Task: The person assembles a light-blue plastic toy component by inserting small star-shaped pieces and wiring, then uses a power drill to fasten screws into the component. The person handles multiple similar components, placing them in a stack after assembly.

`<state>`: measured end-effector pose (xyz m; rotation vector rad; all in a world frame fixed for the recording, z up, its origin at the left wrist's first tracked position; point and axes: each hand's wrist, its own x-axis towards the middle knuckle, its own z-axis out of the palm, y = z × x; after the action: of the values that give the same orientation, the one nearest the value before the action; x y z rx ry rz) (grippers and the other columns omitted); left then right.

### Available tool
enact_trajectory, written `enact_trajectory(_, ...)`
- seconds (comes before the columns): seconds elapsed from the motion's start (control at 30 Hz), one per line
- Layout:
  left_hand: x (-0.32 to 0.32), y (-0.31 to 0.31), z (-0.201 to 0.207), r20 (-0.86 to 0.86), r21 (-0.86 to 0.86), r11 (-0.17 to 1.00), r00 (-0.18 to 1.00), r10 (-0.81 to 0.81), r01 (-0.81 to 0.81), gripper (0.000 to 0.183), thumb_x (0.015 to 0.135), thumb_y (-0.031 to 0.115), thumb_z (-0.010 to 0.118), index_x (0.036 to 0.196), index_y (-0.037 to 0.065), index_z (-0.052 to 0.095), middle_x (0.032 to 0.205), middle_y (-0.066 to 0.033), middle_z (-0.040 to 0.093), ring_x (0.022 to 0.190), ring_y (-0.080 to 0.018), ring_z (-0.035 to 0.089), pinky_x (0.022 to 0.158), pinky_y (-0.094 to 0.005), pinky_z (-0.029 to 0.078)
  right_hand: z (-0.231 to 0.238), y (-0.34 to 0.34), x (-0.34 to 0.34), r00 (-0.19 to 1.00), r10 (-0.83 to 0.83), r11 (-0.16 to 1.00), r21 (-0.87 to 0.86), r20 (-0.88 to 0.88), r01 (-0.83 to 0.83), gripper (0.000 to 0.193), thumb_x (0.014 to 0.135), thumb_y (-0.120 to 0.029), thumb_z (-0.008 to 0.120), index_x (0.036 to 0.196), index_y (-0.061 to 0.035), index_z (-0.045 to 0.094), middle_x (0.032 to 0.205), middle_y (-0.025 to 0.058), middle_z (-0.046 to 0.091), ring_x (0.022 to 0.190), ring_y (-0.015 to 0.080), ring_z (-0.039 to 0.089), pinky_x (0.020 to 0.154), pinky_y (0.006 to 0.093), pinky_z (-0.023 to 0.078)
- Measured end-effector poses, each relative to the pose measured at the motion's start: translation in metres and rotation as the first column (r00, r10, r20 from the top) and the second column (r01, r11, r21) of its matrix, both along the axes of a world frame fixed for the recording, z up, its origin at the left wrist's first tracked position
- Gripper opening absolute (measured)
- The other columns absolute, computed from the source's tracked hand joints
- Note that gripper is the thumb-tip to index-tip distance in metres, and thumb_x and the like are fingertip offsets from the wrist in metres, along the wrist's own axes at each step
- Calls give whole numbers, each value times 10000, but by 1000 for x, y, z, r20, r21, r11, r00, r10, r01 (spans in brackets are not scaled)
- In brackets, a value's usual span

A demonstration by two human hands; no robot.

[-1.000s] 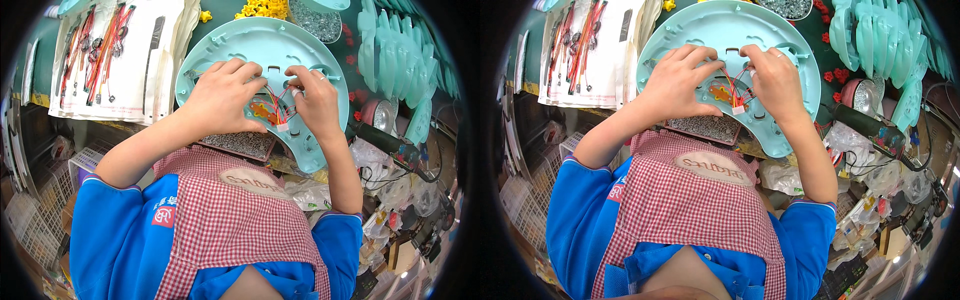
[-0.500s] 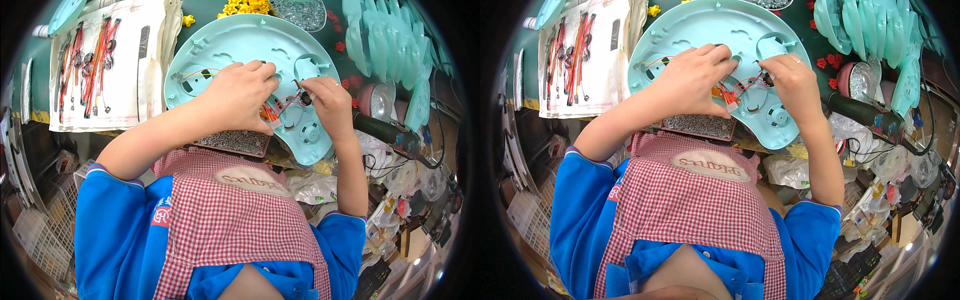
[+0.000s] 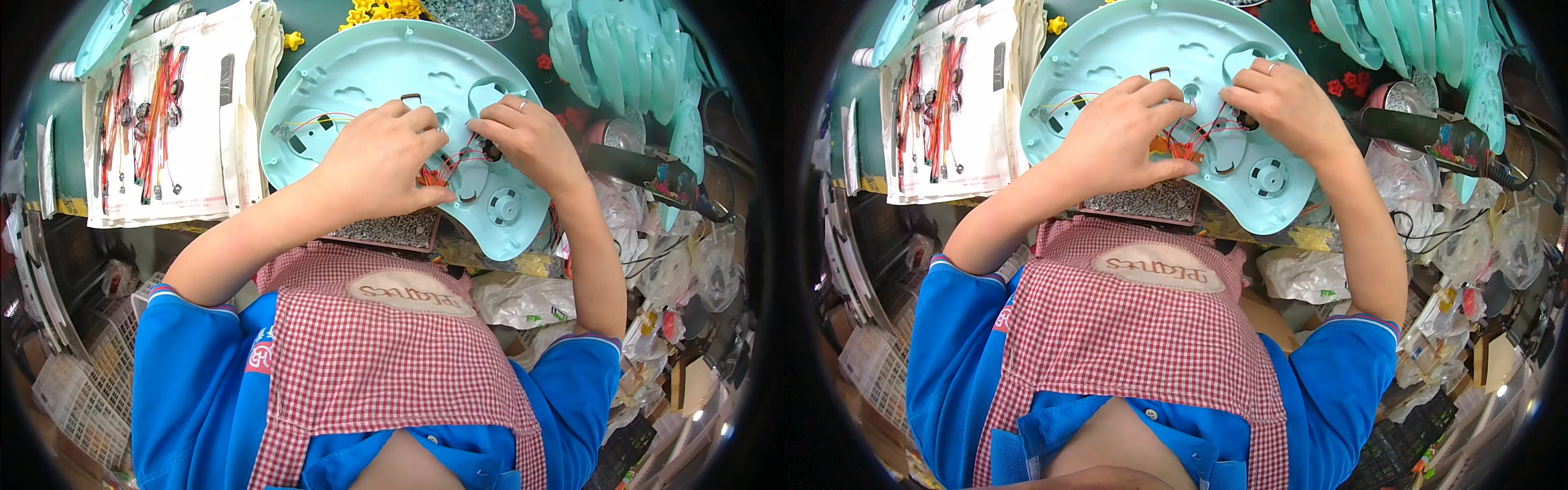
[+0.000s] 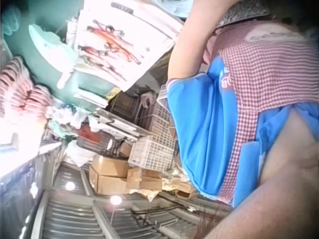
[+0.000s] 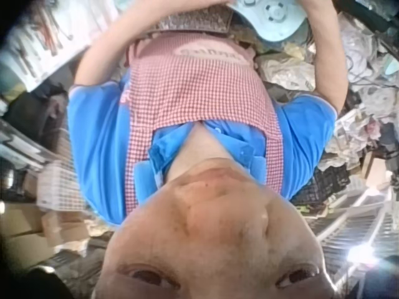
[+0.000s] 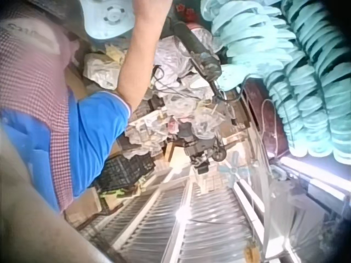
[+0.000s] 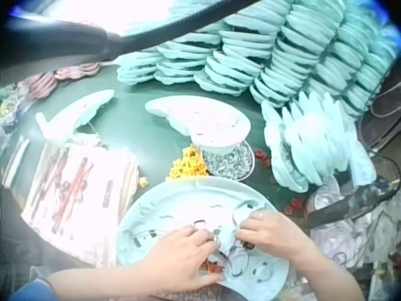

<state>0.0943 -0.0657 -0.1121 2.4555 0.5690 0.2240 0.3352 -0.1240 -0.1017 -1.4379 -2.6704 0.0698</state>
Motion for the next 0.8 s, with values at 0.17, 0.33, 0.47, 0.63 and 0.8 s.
enact_trajectory(0.17,-24,2,3,21,154,984,996,84,-86,675,623,420,805,1147,42,609,1173,-71,563,1075,-270,543,871,-376,490,5,-26,-26,906,-274,960,-29,-321,280,154,734,-39,670,878,-80,632,880,38,648,782,234,620,657,342,513)
enact_trajectory(0.33,-36,4,-6,9,218,968,992,125,-124,665,573,406,822,1101,54,623,1185,-73,552,1082,-257,538,878,-380,490,-9,-50,-54,780,-454,884,-110,-430,454,214,717,4,646,912,-82,626,803,58,644,770,246,627,680,360,495)
enact_trajectory(0.47,-36,3,-11,11,226,964,990,143,-142,659,548,388,835,1105,97,635,1182,-55,554,1091,-256,543,871,-384,495,-11,-45,-53,885,-379,916,24,-270,399,278,681,31,621,925,-103,617,746,37,621,733,219,607,695,337,445)
enact_trajectory(0.63,-35,2,-13,57,230,961,988,143,-152,639,554,409,823,1070,75,647,1167,-66,562,1078,-252,543,873,-377,484,-11,-40,-55,892,-399,910,33,-211,414,261,695,16,605,921,-113,597,665,31,591,678,209,577,651,338,400)
enact_trajectory(0.8,-37,1,-6,24,245,960,991,130,-132,683,552,425,824,1104,73,632,1161,-80,553,1041,-268,544,876,-394,477,-3,-34,-56,910,-411,910,-83,-45,407,207,726,-27,635,923,-91,626,700,80,635,692,256,621,656,371,444)
